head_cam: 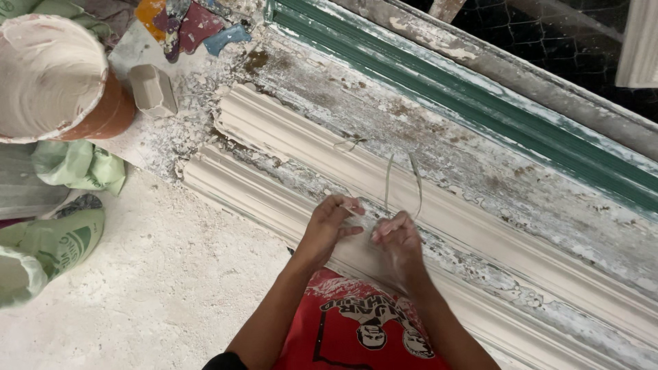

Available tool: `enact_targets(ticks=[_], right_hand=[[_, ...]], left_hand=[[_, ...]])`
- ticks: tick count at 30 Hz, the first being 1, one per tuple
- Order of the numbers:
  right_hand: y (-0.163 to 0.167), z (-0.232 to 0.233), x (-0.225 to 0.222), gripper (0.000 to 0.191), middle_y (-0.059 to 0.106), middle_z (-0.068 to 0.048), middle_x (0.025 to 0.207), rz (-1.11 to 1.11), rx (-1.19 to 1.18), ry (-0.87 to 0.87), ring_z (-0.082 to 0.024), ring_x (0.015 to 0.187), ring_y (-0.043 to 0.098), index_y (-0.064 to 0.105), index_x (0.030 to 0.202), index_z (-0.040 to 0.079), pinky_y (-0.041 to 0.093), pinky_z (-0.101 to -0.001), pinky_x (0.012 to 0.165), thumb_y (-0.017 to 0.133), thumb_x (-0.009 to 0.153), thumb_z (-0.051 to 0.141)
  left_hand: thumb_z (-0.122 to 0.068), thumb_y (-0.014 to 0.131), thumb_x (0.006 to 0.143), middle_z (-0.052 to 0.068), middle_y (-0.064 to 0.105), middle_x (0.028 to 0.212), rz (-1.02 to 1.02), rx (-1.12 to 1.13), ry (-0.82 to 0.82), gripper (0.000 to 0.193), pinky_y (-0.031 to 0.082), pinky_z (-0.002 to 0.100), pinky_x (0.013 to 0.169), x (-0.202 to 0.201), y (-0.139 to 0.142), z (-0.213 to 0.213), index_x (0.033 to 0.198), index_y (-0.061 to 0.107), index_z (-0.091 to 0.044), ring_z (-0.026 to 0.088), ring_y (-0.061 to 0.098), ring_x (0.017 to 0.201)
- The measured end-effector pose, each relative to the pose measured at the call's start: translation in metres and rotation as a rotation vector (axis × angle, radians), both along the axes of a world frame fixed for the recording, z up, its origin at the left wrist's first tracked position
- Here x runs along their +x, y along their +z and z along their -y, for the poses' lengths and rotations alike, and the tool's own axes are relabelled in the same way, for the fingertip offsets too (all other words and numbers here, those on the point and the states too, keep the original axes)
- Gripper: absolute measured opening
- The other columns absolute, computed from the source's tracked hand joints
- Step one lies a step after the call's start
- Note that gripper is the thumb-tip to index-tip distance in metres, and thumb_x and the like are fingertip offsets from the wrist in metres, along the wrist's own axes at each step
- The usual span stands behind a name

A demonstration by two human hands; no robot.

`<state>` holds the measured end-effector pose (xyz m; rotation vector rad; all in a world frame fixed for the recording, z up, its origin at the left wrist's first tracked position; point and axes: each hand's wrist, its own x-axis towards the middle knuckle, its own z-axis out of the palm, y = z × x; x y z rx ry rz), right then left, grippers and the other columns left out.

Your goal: The person smooths and refines the surface of a white gypsum moulding using a thin flexible tool and then a sanding block. They work along the moulding's profile, removing excess material and smoothing the surface.

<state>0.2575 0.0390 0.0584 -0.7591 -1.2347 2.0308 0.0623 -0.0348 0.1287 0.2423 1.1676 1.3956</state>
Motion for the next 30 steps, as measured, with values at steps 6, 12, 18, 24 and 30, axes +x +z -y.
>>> enact_targets(ticks=[6,12,18,24,30], right_hand=[[0.007,-0.028,0.0,0.011,0.065,-0.009,0.089,-0.191,-0.28,0.101,-0.017,0.08,0.063,0.057,0.096,0.007,0.056,-0.0311,0.074,0.062,0.104,0.012],[0.021,-0.026,-0.003,0.007,0.064,-0.008,0.09,-0.215,-0.304,0.049,-0.016,0.084,0.065,0.057,0.096,0.007,0.057,-0.0324,0.078,0.062,0.1,0.008],[0.012,0.004,-0.007,0.018,0.064,-0.006,0.088,0.01,0.166,0.155,-0.019,0.087,0.066,0.053,0.093,0.013,0.061,-0.036,0.082,0.068,0.096,0.003],[-0.011,-0.019,0.002,0.014,0.067,-0.008,0.087,0.067,-0.161,-0.088,-0.018,0.078,0.065,0.055,0.089,0.01,0.055,-0.0347,0.073,0.063,0.098,0.001],[-0.01,-0.028,0.007,0.007,0.066,-0.008,0.089,-0.335,-0.435,0.122,-0.017,0.078,0.064,0.059,0.093,0.009,0.052,-0.0297,0.068,0.065,0.098,0.007]], left_hand=[[-0.021,0.052,0.102,0.015,0.071,0.118,0.149,0.298,-0.307,0.024,0.042,0.04,0.118,0.005,0.012,0.019,0.093,0.066,-0.004,0.023,0.062,0.127],[-0.009,0.059,0.101,0.011,0.066,0.109,-0.21,0.213,-0.416,0.011,0.056,0.038,0.1,0.012,0.008,0.014,0.101,0.071,-0.007,0.02,0.065,0.104],[-0.004,0.058,0.098,0.013,0.063,0.113,-0.835,0.148,0.136,0.008,0.059,0.037,0.075,0.02,-0.018,-0.006,0.104,0.062,-0.001,0.021,0.064,0.088],[-0.012,0.041,0.109,0.013,0.064,0.115,-0.72,0.088,-0.046,0.021,0.056,0.035,0.1,0.018,-0.016,0.002,0.113,0.06,-0.005,0.023,0.066,0.111],[-0.011,0.059,0.105,0.011,0.072,0.109,-0.442,0.398,-0.456,0.013,0.054,0.036,0.099,0.016,0.024,0.021,0.108,0.069,-0.004,0.024,0.068,0.11]])
